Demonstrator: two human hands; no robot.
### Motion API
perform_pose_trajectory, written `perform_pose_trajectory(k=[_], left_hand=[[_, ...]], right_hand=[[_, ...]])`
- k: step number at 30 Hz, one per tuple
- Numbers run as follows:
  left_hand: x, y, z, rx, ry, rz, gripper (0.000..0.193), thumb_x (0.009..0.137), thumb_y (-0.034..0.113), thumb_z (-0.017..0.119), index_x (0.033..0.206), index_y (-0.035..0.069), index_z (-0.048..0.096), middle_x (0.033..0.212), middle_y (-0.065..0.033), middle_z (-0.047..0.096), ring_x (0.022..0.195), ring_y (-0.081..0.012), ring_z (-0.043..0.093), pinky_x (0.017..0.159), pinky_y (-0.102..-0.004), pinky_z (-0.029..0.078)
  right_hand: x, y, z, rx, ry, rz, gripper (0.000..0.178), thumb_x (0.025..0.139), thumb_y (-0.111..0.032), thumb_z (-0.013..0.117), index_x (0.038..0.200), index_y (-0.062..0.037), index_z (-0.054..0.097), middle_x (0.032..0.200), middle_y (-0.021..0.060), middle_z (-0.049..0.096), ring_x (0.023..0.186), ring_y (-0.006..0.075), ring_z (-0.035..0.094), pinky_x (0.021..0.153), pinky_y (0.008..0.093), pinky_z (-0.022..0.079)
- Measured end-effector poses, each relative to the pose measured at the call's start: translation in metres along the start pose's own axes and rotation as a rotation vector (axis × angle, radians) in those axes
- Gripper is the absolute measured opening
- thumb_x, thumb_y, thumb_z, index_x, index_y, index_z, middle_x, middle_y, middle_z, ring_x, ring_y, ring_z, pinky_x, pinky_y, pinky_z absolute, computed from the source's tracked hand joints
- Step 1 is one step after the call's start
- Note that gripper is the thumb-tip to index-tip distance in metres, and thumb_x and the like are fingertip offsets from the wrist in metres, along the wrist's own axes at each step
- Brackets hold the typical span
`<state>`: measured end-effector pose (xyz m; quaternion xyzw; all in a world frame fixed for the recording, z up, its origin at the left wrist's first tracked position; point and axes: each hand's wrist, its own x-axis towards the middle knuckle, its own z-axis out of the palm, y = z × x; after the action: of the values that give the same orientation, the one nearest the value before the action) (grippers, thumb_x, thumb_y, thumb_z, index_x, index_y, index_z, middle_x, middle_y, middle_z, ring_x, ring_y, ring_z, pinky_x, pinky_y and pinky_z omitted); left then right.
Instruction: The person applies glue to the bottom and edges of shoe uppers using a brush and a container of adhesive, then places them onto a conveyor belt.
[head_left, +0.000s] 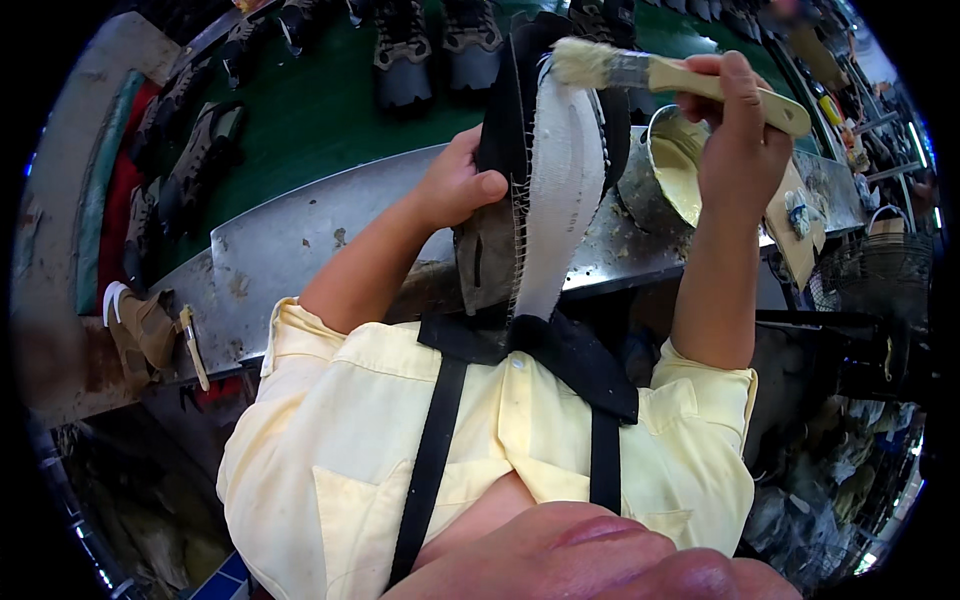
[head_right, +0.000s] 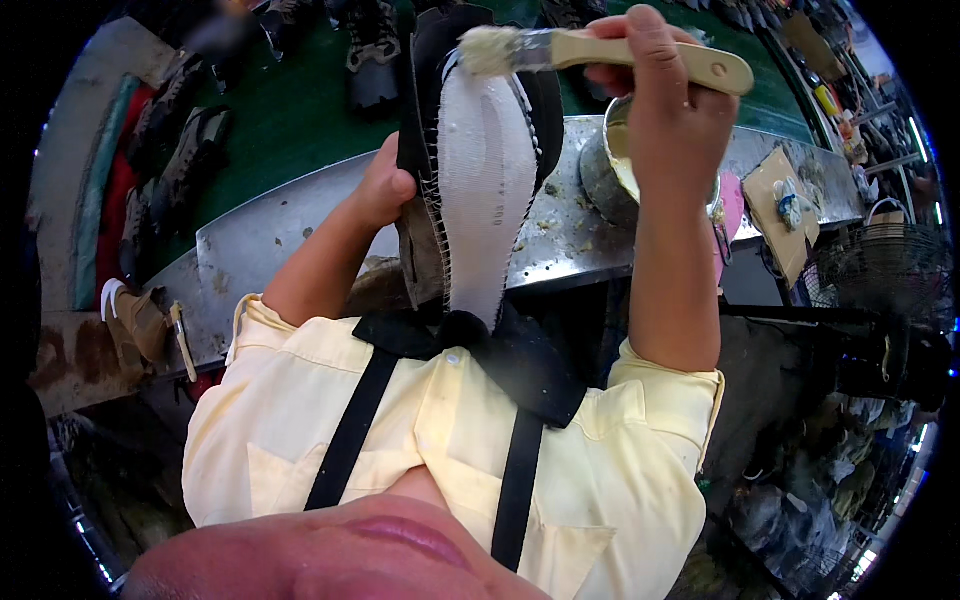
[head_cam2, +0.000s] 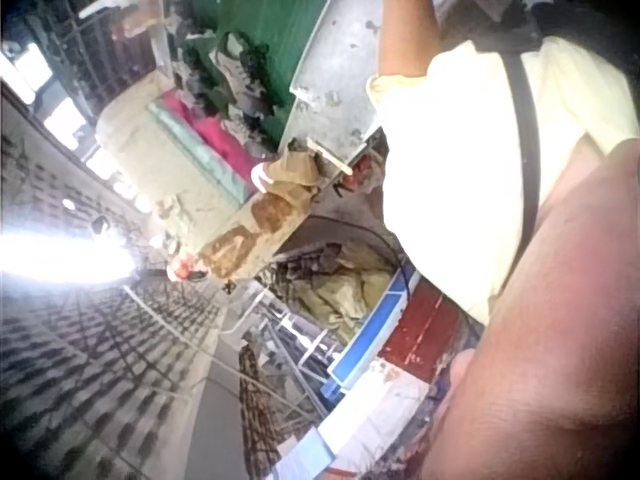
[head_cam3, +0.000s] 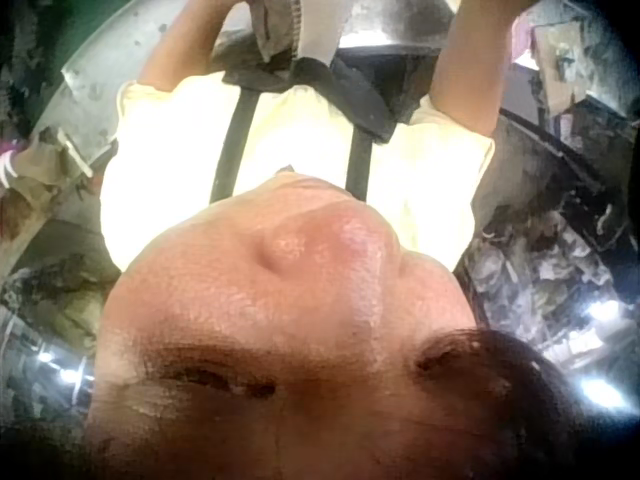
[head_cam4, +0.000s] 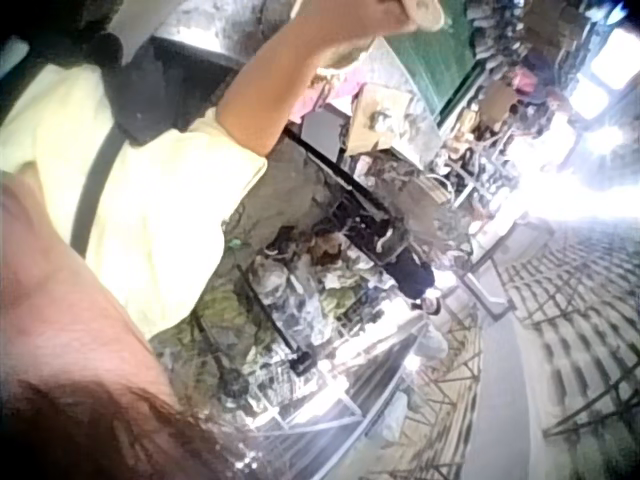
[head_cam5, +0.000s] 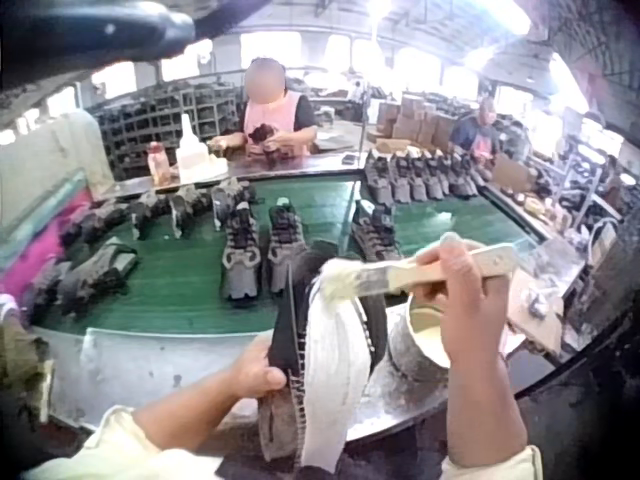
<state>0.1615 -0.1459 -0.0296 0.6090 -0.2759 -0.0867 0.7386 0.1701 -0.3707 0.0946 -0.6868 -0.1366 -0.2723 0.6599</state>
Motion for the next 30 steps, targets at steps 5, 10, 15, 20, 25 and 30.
perform_pose_trajectory(k=[5, 10, 15, 20, 25, 30], left_hand=[[-0.002, -0.003, -0.006, -0.017, 0.024, 0.008, 0.086, 0.065, 0.066, 0.065, 0.117, 0.0, 0.048, 0.108, -0.0048, 0.055, 0.1, -0.0123, 0.049, 0.088, -0.0285, 0.039], [-0.003, -0.008, -0.006, -0.033, 0.047, 0.015, 0.087, 0.064, 0.067, 0.065, 0.116, -0.001, 0.048, 0.107, -0.005, 0.056, 0.098, -0.0123, 0.049, 0.088, -0.0281, 0.039], [-0.003, -0.005, -0.005, 0.057, 0.017, 0.01, 0.089, 0.062, 0.069, 0.064, 0.115, -0.001, 0.048, 0.105, -0.0046, 0.056, 0.097, -0.0125, 0.05, 0.087, -0.0276, 0.039], [-0.006, 0.001, -0.003, 0.015, 0.117, 0.053, 0.092, 0.059, 0.072, 0.064, 0.113, -0.001, 0.049, 0.103, -0.0045, 0.057, 0.096, -0.0123, 0.05, 0.086, -0.0278, 0.039], [-0.005, 0.0, -0.002, -0.002, 0.064, 0.017, 0.088, 0.061, 0.068, 0.065, 0.114, -0.001, 0.049, 0.105, -0.0051, 0.056, 0.096, -0.0126, 0.05, 0.086, -0.0281, 0.039], [0.002, 0.003, 0.005, -0.004, -0.016, -0.004, 0.085, 0.064, 0.063, 0.067, 0.115, -0.002, 0.048, 0.106, -0.0057, 0.056, 0.097, -0.0131, 0.05, 0.088, -0.0283, 0.038]], right_hand=[[-0.043, 0.002, -0.007, 0.106, -0.3, -0.099, 0.025, 0.086, -0.019, 0.055, 0.077, 0.0009, 0.066, 0.076, 0.0091, 0.066, 0.064, 0.0121, 0.063, 0.055, 0.0213, 0.049], [-0.05, -0.004, -0.025, 0.111, -0.357, -0.151, 0.019, 0.086, -0.014, 0.055, 0.081, 0.0003, 0.066, 0.074, 0.0081, 0.065, 0.062, 0.0132, 0.062, 0.055, 0.0205, 0.048], [-0.008, 0.016, -0.011, 0.038, 0.064, -0.088, 0.021, 0.087, -0.017, 0.055, 0.08, -0.0006, 0.066, 0.074, 0.0076, 0.065, 0.059, 0.0113, 0.06, 0.054, 0.0199, 0.047], [-0.058, 0.018, -0.032, -0.142, -0.006, 0.078, 0.023, 0.087, -0.018, 0.056, 0.079, 0.0004, 0.067, 0.075, 0.0079, 0.066, 0.062, 0.0098, 0.061, 0.055, 0.0195, 0.049], [-0.05, 0.019, -0.04, -0.238, -0.011, -0.099, 0.019, 0.086, -0.016, 0.057, 0.082, -0.0007, 0.067, 0.074, 0.008, 0.066, 0.062, 0.0102, 0.062, 0.056, 0.0207, 0.052], [-0.002, 0.024, -0.01, -0.132, 0.022, -0.332, 0.021, 0.086, -0.019, 0.059, 0.085, -0.0008, 0.067, 0.074, 0.0075, 0.067, 0.062, 0.0107, 0.063, 0.056, 0.0211, 0.052]])
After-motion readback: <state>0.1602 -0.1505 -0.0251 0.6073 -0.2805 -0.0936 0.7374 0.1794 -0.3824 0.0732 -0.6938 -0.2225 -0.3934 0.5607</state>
